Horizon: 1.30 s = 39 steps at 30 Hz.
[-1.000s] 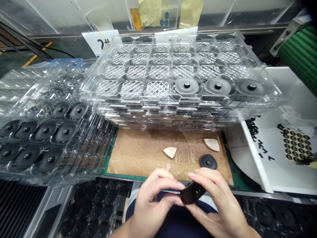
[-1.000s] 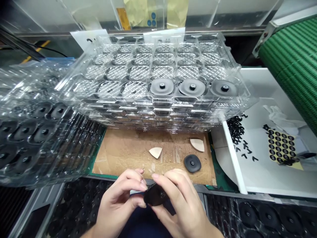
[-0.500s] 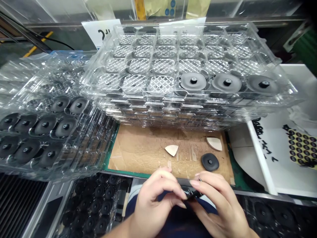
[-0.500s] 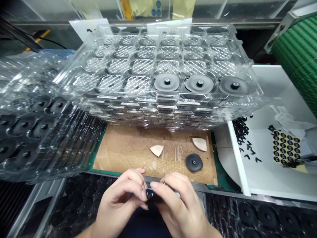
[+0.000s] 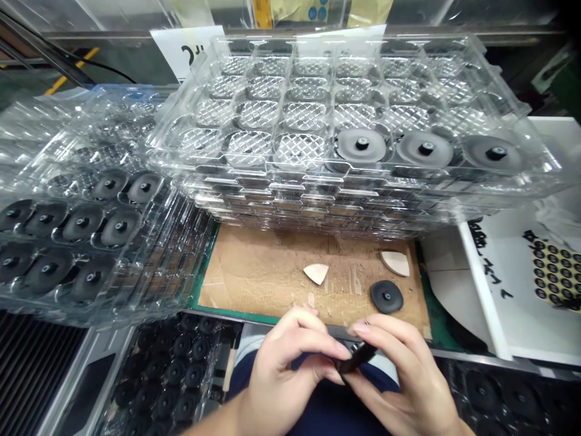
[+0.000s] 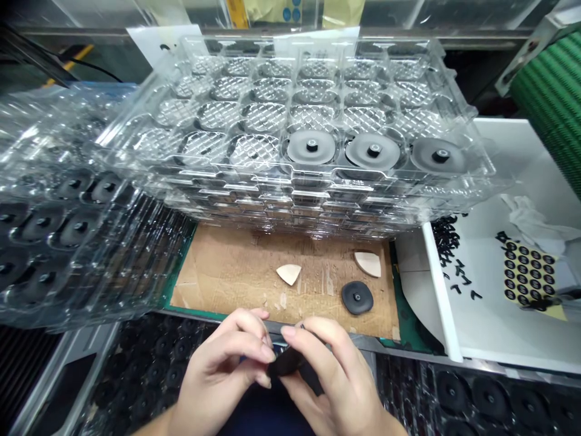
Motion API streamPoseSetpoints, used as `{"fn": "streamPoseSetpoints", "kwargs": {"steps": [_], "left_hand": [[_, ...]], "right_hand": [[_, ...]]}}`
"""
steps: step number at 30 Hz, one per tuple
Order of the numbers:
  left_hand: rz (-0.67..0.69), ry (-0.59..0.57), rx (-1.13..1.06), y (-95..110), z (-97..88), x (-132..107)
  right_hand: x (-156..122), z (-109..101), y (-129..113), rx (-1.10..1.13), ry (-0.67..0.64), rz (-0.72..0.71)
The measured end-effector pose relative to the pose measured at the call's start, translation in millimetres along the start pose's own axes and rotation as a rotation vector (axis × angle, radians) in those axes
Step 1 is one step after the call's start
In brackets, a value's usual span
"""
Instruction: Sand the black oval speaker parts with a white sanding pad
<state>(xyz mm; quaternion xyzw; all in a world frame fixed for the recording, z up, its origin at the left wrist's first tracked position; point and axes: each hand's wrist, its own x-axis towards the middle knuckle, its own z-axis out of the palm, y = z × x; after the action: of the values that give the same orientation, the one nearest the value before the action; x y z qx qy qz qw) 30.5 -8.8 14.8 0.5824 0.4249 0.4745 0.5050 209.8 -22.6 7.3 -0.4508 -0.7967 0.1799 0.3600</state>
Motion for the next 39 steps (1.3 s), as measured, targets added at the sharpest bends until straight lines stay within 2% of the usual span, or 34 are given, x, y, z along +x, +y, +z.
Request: {"fn": "streamPoseSetpoints", "kwargs": {"steps": [9,14,26,39], "left_hand": [[-0.045,0.013,0.027,0,0.9,-1],[-0.088,0.023,-0.064,-1,1.2,-5],[-0.035,-0.059,-0.090,-3,0.2,-6],[0.020,0.016,-0.066,1,4.2,-6]], "right_hand": [[2,3,0,0.033,0.028,0.012],[-1,2,1,0.063,0.002,0.026],[9,-2,-11,0.220,-0.028,0.100],[5,3,-11,0.268,-0.029,0.111]]}}
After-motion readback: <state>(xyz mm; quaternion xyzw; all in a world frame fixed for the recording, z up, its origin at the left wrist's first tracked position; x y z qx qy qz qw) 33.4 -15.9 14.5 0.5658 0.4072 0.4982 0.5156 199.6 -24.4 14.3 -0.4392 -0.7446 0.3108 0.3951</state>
